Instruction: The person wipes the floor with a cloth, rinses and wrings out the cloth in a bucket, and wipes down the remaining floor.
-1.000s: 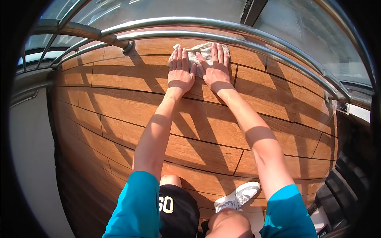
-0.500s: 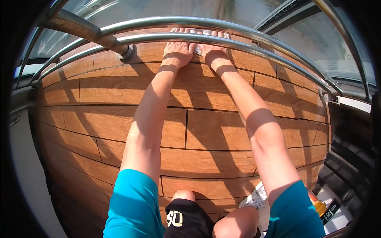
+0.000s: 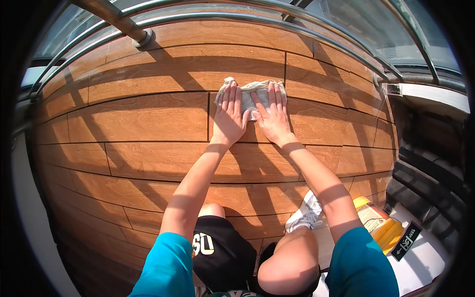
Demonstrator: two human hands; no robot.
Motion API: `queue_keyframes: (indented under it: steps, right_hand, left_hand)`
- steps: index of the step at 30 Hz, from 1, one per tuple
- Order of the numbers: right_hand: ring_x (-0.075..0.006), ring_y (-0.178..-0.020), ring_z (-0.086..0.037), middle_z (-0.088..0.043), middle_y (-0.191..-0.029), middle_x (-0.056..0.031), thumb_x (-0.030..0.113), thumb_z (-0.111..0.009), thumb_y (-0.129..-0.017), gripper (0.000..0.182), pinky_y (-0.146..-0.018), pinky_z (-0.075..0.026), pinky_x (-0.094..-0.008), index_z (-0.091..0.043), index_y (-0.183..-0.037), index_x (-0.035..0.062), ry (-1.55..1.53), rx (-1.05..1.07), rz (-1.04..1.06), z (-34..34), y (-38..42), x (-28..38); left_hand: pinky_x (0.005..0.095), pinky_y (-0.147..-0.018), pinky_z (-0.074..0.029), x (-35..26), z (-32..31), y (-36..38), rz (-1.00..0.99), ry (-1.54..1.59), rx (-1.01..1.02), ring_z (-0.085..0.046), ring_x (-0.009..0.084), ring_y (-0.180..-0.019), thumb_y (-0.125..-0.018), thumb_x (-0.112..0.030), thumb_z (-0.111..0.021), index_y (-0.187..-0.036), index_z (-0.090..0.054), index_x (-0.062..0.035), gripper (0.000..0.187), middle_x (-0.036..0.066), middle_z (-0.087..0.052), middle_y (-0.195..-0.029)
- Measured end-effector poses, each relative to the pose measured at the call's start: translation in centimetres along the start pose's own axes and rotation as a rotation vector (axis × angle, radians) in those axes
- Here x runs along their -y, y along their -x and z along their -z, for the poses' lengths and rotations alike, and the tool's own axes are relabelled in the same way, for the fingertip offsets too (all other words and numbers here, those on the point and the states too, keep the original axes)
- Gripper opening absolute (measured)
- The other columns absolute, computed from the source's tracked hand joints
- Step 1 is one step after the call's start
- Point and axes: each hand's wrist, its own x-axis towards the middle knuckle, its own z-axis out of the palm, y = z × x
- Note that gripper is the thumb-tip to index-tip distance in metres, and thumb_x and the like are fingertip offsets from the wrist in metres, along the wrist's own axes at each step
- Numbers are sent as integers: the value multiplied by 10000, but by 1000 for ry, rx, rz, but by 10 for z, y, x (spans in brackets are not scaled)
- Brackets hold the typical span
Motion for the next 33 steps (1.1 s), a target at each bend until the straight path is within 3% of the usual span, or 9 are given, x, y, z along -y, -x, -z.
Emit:
queue_keyframes:
  steps: [4, 9, 16, 18, 21, 24, 25, 28, 33]
  right_hand:
    - [-448, -1560, -115, -120, -1690, -251, 375, -592, -1001, 621, -1256, -147, -574, -385, -1586, 347, -44, 70, -134, 17, 86, -29]
    - [-448, -1559, -128, -127, -1695, -241, 242, -696, -932, 717, -1257, -184, -550, -400, -1574, 363, -29, 90, -246, 38, 157, -64]
    - [-401, -1575, -127, -121, -1707, -203, 279, -671, -966, 626, -1266, -189, -519, -451, -1546, 360, -79, 136, -248, 54, 225, -110]
    - [-410, -1577, -104, -97, -1707, -226, 249, -649, -971, 599, -1269, -166, -526, -479, -1542, 305, -138, 171, -254, 66, 234, -118]
    - [-451, -1565, -113, -68, -1695, -272, 143, -608, -949, 600, -1260, -186, -539, -495, -1536, 191, -268, 3, -282, 84, 229, -115]
    - [-390, -1559, -208, -225, -1679, -220, 162, -603, -960, 567, -1260, -226, -500, -507, -1517, 118, -379, 33, -244, 70, 222, -106]
    - [-354, -1555, -239, -286, -1668, -181, 169, -603, -964, 573, -1260, -236, -482, -493, -1524, 108, -384, 13, -237, 58, 220, -104]
    - [-330, -1565, -219, -243, -1691, -149, 193, -571, -990, 537, -1269, -219, -464, -504, -1518, 121, -354, -41, -319, 46, 196, -132]
    - [-354, -1548, -231, -243, -1681, -161, 370, -477, -1063, 511, -1258, -219, -473, -523, -1496, 102, -227, -248, -295, 56, 115, -258]
  left_hand:
    - [476, -1274, -160, -77, -29, 31, 16, 30, 63, -211, 364, -1559, -1027, -349, -507, -1594, -242, 43, 739, 208, -237, -1675]
    - [454, -1292, -107, -156, -45, 29, -88, -163, 243, -144, 329, -1584, -1032, -321, -482, -1611, -214, 20, 724, 179, -186, -1700]
    - [463, -1295, -94, -219, -84, 74, 7, 31, 266, -102, 333, -1591, -1028, -331, -517, -1604, -204, 44, 755, 206, -149, -1701]
    - [481, -1290, -96, -239, -89, 74, 30, 24, 233, -108, 373, -1584, -1008, -311, -544, -1582, -221, 89, 771, 250, -155, -1687]
    - [510, -1282, -114, -253, -88, 66, 84, 65, 187, -149, 411, -1570, -985, -251, -549, -1565, -243, 115, 751, 278, -190, -1670]
    - [531, -1274, -146, -249, -104, 81, 56, -20, 164, -179, 424, -1562, -987, -238, -542, -1570, -234, 115, 748, 281, -209, -1663]
    - [521, -1281, -112, -249, -108, 79, 63, -56, 166, -140, 410, -1574, -1008, -249, -500, -1575, -228, 108, 723, 271, -190, -1672]
    - [496, -1289, -50, -253, -121, 34, 57, -122, 269, -66, 379, -1591, -1029, -289, -434, -1590, -201, 89, 715, 248, -146, -1691]
    - [509, -1270, -130, -272, -176, -119, -149, -126, 105, -163, 388, -1566, -1033, -312, -383, -1575, -253, 66, 674, 238, -197, -1675]
